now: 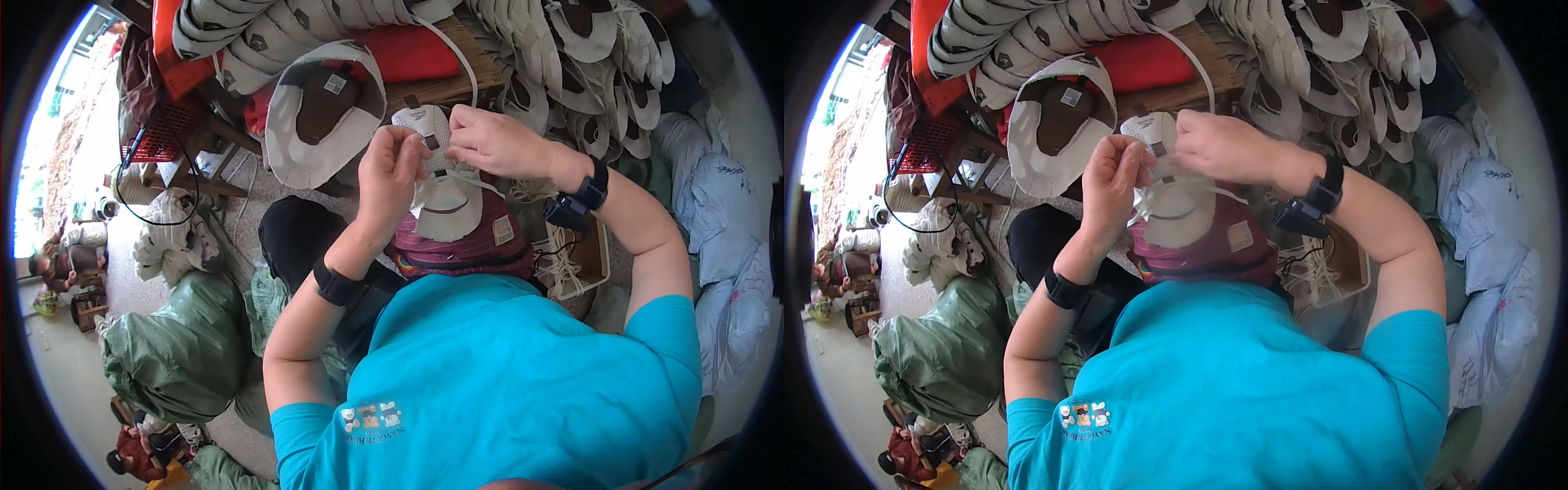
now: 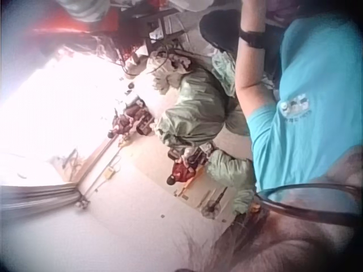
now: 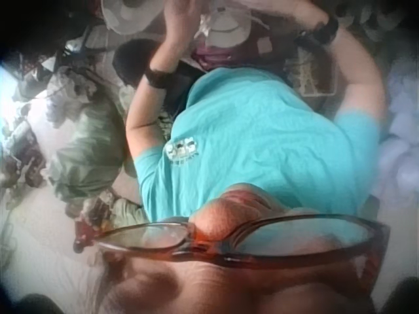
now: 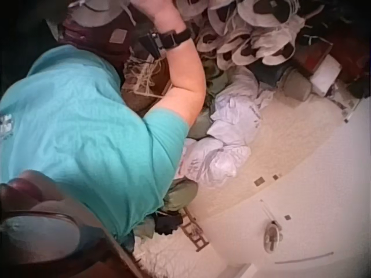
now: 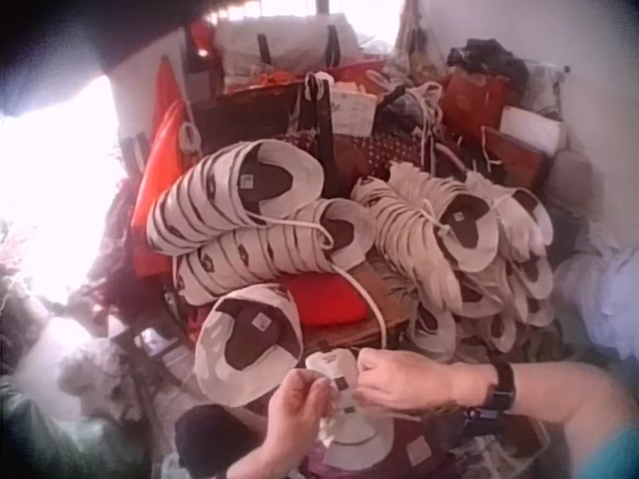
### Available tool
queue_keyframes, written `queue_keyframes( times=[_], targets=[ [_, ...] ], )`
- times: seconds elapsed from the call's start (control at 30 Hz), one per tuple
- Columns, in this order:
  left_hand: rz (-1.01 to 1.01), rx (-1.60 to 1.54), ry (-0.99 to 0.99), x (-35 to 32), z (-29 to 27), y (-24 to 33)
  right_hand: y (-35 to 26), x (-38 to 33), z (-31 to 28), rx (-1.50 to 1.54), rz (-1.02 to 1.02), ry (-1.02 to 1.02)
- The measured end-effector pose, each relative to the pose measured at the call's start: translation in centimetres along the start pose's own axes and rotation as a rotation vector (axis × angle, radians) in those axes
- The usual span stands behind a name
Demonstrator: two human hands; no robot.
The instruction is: The person threads white shoelaces through the eyelets of a white sneaker, pulling them tight and adjusting the fit. They then place the shoe aside and repeat the lacing process on a second white sneaker.
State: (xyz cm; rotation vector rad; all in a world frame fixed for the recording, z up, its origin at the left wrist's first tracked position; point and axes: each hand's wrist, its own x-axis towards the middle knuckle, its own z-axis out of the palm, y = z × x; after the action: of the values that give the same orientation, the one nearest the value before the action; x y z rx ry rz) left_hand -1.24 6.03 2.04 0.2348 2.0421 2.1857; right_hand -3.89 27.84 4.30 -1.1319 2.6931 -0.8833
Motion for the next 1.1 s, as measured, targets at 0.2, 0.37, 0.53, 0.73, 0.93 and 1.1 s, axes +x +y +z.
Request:
queue_keyframes(
  times=[0.2,0.37,0.53,0.73,0.93,1.1],
  targets=[
    [0.016,-0.134,0.007,-0.3,-0.1,-0.5,-0.9,-0.3,2.4,0.109,0.184,0.126],
    [-0.011,-0.210,0.025,-0.6,-0.5,-0.8,-2.6,0.8,2.6,0.795,0.515,0.324],
    [0.078,-0.216,-0.003,-1.6,-0.6,2.7,-5.9,1.7,-1.1,1.026,0.380,0.336],
    [-0.043,-0.336,0.026,-0.4,-0.9,0.6,-3.7,2.0,0.9,1.054,0.468,0.215],
    [-0.035,-0.194,0.105,0.3,-0.4,1.2,-4.2,2.5,0.6,1.009,0.425,0.168],
    [-0.098,-0.060,-0.006,0.9,-1.7,1.8,-3.8,2.8,0.0,0.990,0.391,0.113]
  ],
)
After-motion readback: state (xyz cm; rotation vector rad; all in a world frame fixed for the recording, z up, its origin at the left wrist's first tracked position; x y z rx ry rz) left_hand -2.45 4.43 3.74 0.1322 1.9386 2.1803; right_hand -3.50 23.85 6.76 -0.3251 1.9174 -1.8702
